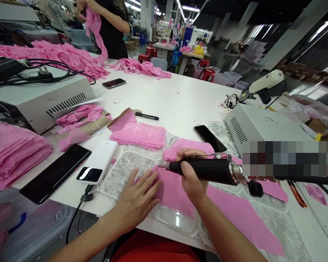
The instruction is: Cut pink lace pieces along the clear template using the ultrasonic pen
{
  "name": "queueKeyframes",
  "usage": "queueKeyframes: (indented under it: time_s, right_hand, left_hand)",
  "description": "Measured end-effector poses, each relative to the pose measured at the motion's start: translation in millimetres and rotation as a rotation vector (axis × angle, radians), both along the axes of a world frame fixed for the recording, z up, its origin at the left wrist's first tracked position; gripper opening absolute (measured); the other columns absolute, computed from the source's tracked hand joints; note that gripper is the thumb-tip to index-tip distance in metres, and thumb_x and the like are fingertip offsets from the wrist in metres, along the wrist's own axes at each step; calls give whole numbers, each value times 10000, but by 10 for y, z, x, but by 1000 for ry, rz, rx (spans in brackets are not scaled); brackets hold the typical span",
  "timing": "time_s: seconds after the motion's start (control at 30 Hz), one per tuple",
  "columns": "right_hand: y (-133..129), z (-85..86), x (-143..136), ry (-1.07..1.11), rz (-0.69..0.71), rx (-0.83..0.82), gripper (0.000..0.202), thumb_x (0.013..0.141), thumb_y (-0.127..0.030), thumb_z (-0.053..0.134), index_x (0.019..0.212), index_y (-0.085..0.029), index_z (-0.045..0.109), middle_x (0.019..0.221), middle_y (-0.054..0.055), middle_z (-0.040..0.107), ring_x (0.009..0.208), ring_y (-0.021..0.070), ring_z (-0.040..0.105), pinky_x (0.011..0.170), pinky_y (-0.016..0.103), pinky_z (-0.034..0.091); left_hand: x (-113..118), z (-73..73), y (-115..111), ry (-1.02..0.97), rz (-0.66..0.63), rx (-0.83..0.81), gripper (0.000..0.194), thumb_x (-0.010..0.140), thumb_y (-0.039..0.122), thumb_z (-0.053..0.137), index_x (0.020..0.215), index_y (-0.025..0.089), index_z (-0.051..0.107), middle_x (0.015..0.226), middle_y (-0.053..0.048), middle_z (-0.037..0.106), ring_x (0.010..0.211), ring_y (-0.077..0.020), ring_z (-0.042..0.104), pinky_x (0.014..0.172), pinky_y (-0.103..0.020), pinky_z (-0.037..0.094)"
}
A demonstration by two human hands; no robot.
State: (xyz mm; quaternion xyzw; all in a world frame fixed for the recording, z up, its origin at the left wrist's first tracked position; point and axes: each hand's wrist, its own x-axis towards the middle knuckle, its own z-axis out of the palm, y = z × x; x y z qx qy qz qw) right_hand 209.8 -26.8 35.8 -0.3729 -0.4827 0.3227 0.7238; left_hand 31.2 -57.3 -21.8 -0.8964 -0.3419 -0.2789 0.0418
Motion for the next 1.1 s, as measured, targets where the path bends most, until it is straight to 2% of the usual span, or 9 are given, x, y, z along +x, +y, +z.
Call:
queueKeyframes:
  time_s: [0.2, 0.83, 1.1]
  right_hand:
    - [27, -18, -32, 8, 7, 0, 131, 735, -207, 624, 859, -238, 595, 843, -9, 621, 709, 140, 572, 751, 368, 494]
    - [47, -31, -30, -38, 24, 17, 95, 743, -211, 637, 825, -232, 593, 807, -7, 632, 699, 137, 587, 728, 346, 494]
    - [-18, 11, -81, 26, 74, -6, 113, 734, -216, 621, 841, -236, 590, 831, 3, 621, 691, 140, 570, 706, 363, 505]
  left_hand:
    - [-67, 8, -71, -71, 29, -27, 301, 964, 334, 478, 1175, 167, 614, 1296, -103, 612, 1261, -252, 516, 1169, -518, 201]
    - [-205, -37, -166, -82, 64, -74, 286, 955, 272, 512, 1203, 172, 613, 1252, -78, 646, 1259, -261, 524, 1171, -545, 210]
    - [-387, -36, -269, -83, 87, -36, 331, 938, 186, 500, 1258, 152, 577, 1291, -92, 622, 1312, -258, 474, 1173, -518, 219]
